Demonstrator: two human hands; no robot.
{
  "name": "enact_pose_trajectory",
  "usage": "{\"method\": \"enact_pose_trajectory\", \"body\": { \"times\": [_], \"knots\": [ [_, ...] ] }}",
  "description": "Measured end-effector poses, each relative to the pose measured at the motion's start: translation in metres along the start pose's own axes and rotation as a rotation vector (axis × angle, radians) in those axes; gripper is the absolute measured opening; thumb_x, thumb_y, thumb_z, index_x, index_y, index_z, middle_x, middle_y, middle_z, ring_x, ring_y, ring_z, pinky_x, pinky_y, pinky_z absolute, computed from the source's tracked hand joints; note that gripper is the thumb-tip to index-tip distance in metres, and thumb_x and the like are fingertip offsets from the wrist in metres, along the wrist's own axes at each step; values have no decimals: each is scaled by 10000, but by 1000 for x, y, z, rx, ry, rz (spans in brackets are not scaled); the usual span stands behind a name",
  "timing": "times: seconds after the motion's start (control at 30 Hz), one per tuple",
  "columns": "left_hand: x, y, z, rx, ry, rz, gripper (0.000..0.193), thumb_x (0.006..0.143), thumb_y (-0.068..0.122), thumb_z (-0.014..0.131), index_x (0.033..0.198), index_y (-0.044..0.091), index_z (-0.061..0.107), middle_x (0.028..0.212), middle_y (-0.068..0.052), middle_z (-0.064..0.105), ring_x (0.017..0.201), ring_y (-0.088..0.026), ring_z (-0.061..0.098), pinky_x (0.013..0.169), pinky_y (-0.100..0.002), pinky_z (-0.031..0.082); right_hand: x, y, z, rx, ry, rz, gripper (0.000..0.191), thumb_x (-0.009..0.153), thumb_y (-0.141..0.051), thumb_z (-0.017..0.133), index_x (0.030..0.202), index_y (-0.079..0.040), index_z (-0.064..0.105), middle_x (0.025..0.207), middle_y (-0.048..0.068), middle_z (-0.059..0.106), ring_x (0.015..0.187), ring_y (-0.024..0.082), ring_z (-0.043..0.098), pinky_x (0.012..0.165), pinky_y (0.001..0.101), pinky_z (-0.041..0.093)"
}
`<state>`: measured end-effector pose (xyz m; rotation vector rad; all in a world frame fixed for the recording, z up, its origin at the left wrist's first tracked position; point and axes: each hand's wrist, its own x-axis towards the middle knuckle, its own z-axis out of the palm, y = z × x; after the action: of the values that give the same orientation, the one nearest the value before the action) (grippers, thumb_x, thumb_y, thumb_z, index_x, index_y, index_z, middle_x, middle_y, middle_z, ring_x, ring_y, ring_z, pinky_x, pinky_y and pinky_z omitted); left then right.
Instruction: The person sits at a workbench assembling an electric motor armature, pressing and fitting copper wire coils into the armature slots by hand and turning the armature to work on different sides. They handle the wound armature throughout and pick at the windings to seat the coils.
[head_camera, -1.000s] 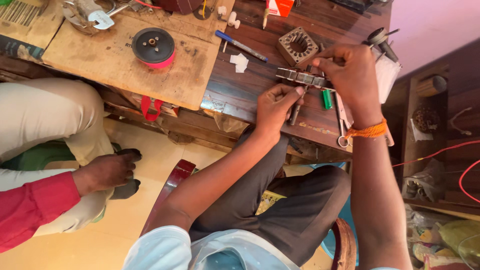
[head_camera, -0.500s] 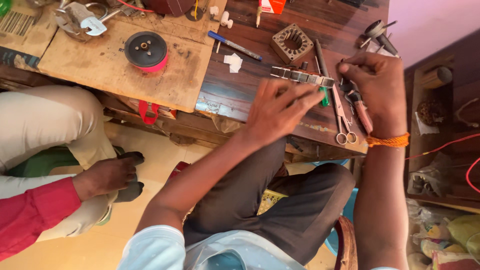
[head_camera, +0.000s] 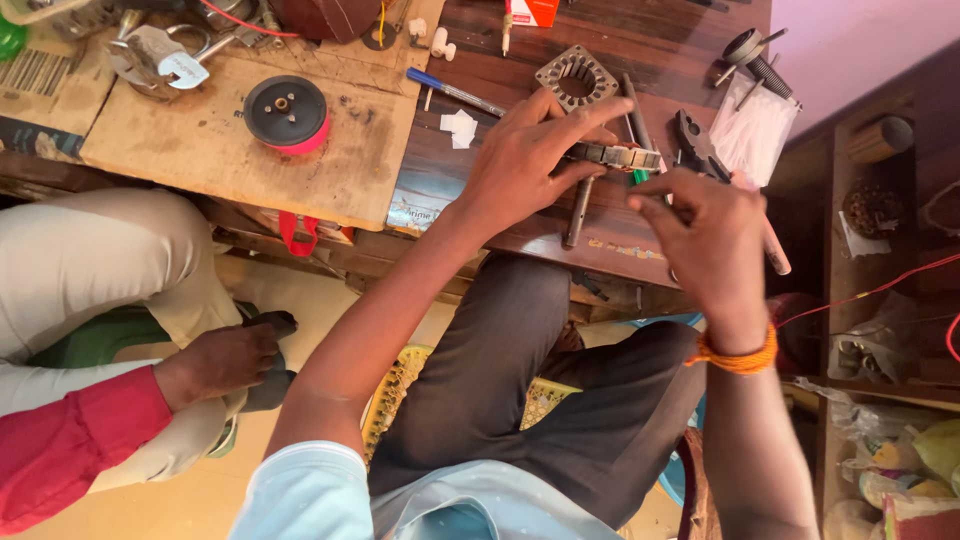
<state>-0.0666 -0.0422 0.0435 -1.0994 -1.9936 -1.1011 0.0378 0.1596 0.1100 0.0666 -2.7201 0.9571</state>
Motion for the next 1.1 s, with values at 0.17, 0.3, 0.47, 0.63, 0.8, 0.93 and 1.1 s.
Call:
{"method": "enact_pose_trajectory", "body": {
  "times": [0.17,0.3,0.47,0.63,0.8,0.93,1.1],
  "knots": [
    [2,1,2,42,-42,-66,632,841,244,890,1404,296,607,1012,38,614,900,-209,560,832,-366,505,-4,5,28,-159,73,-451,105,932,-71,763,1036,-55,764,889,128,714,769,309,691,658,381,511],
    [0,6,-7,161,-26,226,442,848,184,801,1270,243,683,1218,46,661,991,-219,583,862,-380,498,-5,10,39,-71,101,-501,82,966,-45,730,1047,-47,737,964,112,730,810,302,710,696,365,539],
    [-9,11,-15,195,54,397,144,881,172,773,1011,129,727,1252,28,722,990,-204,609,831,-363,507,-11,10,24,1,74,-392,122,913,-40,792,1030,-42,758,845,103,703,664,228,652,616,332,493],
    [-26,24,8,37,174,124,121,945,156,806,1001,96,718,1095,15,711,867,-189,704,743,-322,551,-6,4,-3,-72,113,-388,101,933,-33,821,1018,-38,767,824,111,680,663,202,630,614,315,471],
    [-42,34,35,-298,277,-451,111,926,114,799,958,37,726,913,-22,688,678,-123,594,617,-264,461,26,-3,3,-91,94,-492,91,984,-59,813,1045,-44,748,885,112,695,713,212,650,647,317,489],
    [-46,34,49,-510,344,-711,111,943,103,773,931,0,734,824,-21,668,648,-39,481,567,-238,370,63,-3,19,-55,60,-453,88,961,-80,835,1026,-52,782,741,97,616,600,168,522,552,321,381],
    [-44,33,59,-767,380,-806,150,958,134,745,925,-9,715,810,21,693,722,2,570,625,-223,466,84,9,22,37,-80,-261,96,919,-83,825,997,-40,788,600,26,475,554,70,364,497,292,281]
  ]
}}
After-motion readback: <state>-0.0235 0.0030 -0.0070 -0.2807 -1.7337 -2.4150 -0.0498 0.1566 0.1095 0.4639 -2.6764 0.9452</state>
